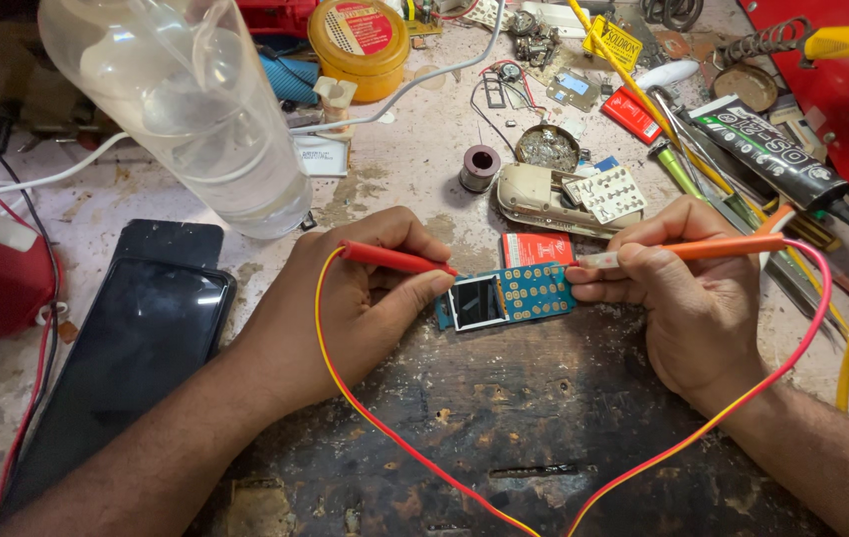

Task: The person uses a continuity tester with red and orange probes to check multiple contact points on a small blue circuit board. They systematically touch various pads on the board, observing the tester's light response, then flip the board to test the opposite side.

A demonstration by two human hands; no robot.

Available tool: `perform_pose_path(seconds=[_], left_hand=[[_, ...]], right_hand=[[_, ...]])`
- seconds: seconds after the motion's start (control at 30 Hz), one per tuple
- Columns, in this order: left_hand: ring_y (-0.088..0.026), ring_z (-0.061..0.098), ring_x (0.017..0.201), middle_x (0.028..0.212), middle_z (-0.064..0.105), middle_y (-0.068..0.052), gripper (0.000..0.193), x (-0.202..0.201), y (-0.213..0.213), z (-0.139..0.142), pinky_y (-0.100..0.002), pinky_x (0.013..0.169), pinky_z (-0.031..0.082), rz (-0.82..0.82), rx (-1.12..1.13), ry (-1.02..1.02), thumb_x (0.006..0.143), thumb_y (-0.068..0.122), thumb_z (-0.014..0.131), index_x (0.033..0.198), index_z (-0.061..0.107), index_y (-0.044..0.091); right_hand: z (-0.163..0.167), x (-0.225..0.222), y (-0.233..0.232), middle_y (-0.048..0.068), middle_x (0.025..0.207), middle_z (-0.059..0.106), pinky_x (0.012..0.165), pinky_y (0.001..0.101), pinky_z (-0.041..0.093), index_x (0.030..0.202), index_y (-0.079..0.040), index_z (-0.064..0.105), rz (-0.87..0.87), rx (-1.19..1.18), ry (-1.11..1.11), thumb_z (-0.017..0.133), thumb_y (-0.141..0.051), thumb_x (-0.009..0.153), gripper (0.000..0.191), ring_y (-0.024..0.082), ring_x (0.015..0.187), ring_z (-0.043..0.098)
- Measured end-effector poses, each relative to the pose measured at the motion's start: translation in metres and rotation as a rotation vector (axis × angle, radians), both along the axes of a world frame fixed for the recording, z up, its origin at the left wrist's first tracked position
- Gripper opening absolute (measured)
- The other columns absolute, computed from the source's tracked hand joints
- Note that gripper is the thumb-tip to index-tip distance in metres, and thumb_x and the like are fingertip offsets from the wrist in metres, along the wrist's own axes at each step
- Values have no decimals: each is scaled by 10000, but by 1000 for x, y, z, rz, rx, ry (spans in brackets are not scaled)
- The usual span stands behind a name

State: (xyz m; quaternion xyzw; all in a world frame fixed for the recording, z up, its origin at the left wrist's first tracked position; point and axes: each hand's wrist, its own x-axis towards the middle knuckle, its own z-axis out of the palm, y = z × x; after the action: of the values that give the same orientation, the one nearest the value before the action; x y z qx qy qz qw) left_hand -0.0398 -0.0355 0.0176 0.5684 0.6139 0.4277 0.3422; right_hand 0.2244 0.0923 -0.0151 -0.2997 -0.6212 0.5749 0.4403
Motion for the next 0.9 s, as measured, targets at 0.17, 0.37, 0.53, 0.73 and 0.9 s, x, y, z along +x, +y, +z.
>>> perform_pose_path(seconds=[0.17, 0.37, 0.53, 0.73, 0.9], left_hand=[[-63, 729, 789, 868, 788, -39, 221, 0, 0, 0, -250, 704, 592, 1, 0, -7, 887, 203, 739, 1029, 694, 40], [-60, 732, 782, 866, 789, -36, 222, 0, 0, 1, -248, 701, 590, 7, -15, 18, 884, 210, 739, 1028, 698, 46], [-65, 730, 787, 869, 791, -40, 223, 0, 0, 0, -250, 700, 590, 5, -17, -3, 884, 208, 741, 1028, 698, 43], [-61, 744, 800, 879, 793, -37, 225, 0, 0, 1, -246, 712, 596, 1, 1, 17, 888, 214, 740, 1033, 699, 47], [-62, 740, 780, 861, 791, -37, 224, 0, 0, 2, -249, 697, 593, 9, -8, 26, 886, 216, 740, 1029, 701, 47]], right_hand=[[-1, 0, 0, 140, 952, 662, 763, 376, 664, 1002, -2, 529, -2, 14, -21, 553, -14, 1013, 29, 247, 859, 750], [0, 0, 0, 142, 943, 660, 762, 365, 665, 993, -5, 532, -3, 17, -21, 557, -19, 1005, 32, 240, 852, 749], [0, 1, 0, 140, 946, 653, 763, 367, 664, 985, -2, 530, -2, 16, -33, 555, -16, 999, 32, 245, 860, 749], [-1, 0, 0, 144, 951, 650, 767, 385, 668, 1002, 3, 520, 7, 5, 0, 539, -6, 1002, 21, 264, 859, 751], [0, 0, 1, 150, 936, 647, 754, 410, 672, 1006, 8, 506, -20, -18, 1, 512, 4, 991, 17, 285, 832, 756]])
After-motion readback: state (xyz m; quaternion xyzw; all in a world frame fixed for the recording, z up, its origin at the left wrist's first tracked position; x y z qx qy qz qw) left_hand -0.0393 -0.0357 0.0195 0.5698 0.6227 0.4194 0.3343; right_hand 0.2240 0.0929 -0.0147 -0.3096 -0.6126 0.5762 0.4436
